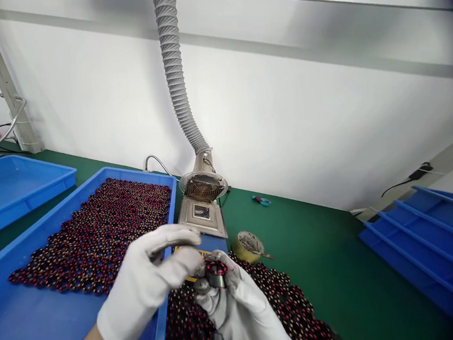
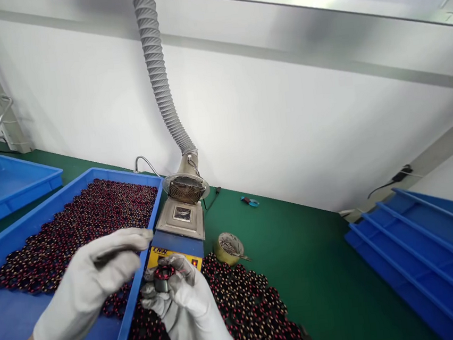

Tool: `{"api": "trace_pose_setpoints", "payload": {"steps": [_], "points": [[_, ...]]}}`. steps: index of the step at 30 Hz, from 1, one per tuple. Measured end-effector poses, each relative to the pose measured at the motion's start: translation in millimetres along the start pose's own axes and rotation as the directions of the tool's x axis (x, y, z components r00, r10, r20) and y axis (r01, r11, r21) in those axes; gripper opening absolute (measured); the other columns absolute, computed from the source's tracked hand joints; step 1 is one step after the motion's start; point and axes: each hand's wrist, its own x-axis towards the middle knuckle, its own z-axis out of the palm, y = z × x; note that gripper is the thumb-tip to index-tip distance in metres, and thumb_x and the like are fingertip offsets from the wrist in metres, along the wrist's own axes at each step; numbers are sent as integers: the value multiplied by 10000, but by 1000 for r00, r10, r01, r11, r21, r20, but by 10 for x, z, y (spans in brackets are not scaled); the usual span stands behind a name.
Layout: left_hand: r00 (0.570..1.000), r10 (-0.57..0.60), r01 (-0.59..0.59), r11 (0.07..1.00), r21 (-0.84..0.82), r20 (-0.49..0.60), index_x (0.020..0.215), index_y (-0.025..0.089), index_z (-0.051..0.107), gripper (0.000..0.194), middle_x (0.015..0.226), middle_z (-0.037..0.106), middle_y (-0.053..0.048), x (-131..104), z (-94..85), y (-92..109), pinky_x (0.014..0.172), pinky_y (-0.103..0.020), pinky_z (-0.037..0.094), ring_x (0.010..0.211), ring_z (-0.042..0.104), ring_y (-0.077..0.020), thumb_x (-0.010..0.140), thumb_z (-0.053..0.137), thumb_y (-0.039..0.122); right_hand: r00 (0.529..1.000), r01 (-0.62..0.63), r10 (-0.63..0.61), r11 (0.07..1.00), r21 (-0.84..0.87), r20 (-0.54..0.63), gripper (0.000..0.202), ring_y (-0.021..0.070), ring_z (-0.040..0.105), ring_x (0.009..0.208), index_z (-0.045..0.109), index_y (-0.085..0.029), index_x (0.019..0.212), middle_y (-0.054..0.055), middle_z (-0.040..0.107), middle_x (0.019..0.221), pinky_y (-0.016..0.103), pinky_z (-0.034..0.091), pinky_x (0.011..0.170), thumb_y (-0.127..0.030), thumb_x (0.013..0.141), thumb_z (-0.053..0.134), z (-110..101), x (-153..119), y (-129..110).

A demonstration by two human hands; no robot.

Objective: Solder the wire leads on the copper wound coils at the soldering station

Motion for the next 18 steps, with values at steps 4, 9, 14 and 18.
{"api": "trace_pose_setpoints", "payload": {"steps": [4,9,14,18], "points": [[980,67,-64,998,-23,185,818,244,717,285,899,686,4,27,78,-20,832,-223,463,885,607,-166,633,604,59,999,18,-17,1000,24,-43,282,147,621,568,658,-220,776,10,688,702,311,551,642,-368,571,781,55,-64,-13],[989,117,-125,987,-96,-88,716,274,691,207,794,675,37,-25,78,-45,790,-219,475,863,602,-150,752,576,106,994,-62,78,978,197,-70,308,123,652,712,659,-223,936,11,707,853,242,541,681,-277,648,753,262,-286,-128],[982,181,-190,954,233,57,996,321,636,440,1110,601,41,-56,44,14,927,-247,401,1046,533,-167,633,688,78,997,-74,71,925,373,23,171,125,654,782,688,-249,881,4,714,895,250,538,710,-275,713,706,415,-328,-223],[929,304,-364,850,381,209,1064,296,574,496,1109,593,30,-65,93,-18,957,-274,374,1056,508,-146,657,639,20,998,-54,59,913,405,-1,213,107,635,890,694,-246,858,-16,709,940,199,501,809,-268,655,754,426,-294,-228]]}}
